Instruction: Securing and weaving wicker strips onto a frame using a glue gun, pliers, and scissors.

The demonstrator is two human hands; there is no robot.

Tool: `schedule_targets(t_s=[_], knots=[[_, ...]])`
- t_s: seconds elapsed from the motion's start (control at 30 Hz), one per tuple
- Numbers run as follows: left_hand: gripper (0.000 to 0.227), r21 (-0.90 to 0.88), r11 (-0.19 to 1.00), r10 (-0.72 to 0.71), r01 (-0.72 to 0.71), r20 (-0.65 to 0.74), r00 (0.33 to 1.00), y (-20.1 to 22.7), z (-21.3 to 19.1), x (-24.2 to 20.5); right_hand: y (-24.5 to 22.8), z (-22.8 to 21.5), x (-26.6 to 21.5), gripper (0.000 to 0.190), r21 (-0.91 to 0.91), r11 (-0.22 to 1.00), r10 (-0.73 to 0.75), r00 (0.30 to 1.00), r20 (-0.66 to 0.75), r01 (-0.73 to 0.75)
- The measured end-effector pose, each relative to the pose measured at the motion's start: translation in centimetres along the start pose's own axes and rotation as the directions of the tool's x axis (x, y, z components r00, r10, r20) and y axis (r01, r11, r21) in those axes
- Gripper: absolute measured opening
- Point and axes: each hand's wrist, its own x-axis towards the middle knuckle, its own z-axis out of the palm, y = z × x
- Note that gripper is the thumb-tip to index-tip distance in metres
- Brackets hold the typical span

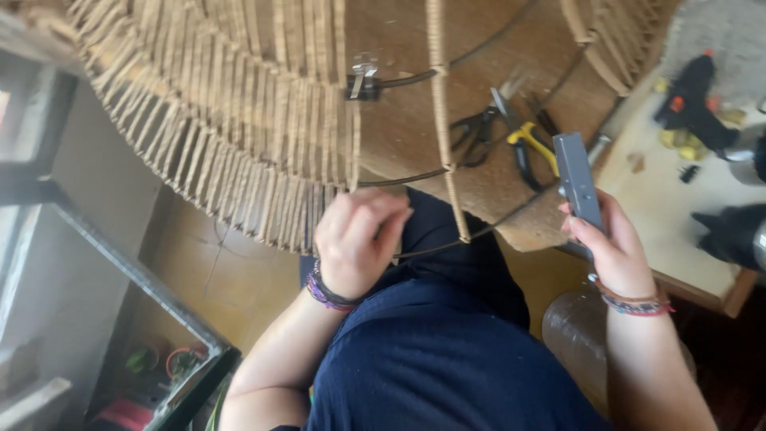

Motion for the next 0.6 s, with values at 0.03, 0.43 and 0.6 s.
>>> schedule_targets(t_s=[0.03,0.43,0.6], knots=[[0.020,-0.050,0.996,0.082,-0.080,0.054,0.995,0.5,0.8,0.1,0.5,-0.2,-0.2,0.053,0.021,0.999,-0.027,0.998,-0.053,0.028],[0.009,0.094,0.885,0.416,-0.456,0.280,0.865,3.1,19.2,3.2,6.1,-4.3,-1.9,0.062,-0.171,0.981,-0.125,0.971,-0.204,0.091],[0.005,0.208,0.745,0.578,-0.634,0.275,0.769,-0.8,30.8,3.2,6.8,-5.4,-2.0,0.065,-0.056,0.994,-0.101,0.971,-0.217,0.091]])
